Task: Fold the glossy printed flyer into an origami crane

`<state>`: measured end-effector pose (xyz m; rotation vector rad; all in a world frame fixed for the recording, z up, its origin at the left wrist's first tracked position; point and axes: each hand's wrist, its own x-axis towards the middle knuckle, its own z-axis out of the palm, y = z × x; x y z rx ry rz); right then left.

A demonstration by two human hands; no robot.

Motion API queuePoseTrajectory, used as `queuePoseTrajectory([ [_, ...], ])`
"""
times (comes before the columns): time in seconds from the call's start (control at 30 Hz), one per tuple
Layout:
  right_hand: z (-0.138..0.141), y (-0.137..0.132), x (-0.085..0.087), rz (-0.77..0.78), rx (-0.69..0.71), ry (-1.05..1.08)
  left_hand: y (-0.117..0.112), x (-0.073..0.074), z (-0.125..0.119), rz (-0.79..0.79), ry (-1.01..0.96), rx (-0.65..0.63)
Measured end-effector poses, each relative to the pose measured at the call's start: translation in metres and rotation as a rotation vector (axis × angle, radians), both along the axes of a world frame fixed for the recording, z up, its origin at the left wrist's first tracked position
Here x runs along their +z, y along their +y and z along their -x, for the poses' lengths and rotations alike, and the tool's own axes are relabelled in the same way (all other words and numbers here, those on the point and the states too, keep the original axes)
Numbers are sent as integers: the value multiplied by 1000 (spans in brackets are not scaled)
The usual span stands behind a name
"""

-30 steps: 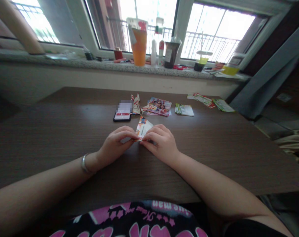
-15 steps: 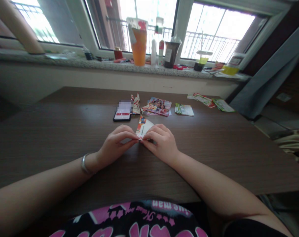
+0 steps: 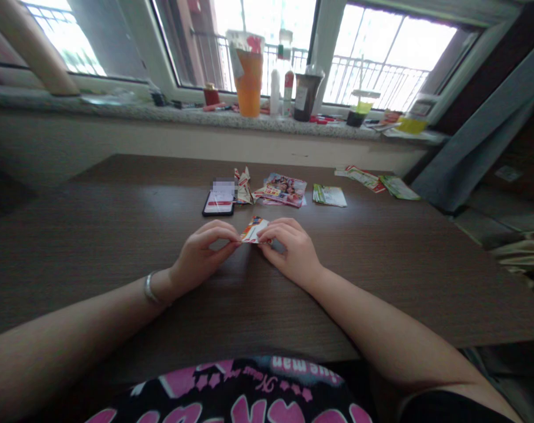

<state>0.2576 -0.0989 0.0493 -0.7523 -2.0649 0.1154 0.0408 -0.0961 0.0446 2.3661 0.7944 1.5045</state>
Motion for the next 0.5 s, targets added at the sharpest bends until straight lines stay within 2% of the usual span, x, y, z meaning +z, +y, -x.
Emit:
queuePoseTrajectory([
  [0.23, -3, 3, -6, 49, -35, 26, 1, -1, 2, -38, 71, 159],
  [0.5, -1, -1, -2, 0, -82, 1, 1, 1, 2, -82, 139, 149],
])
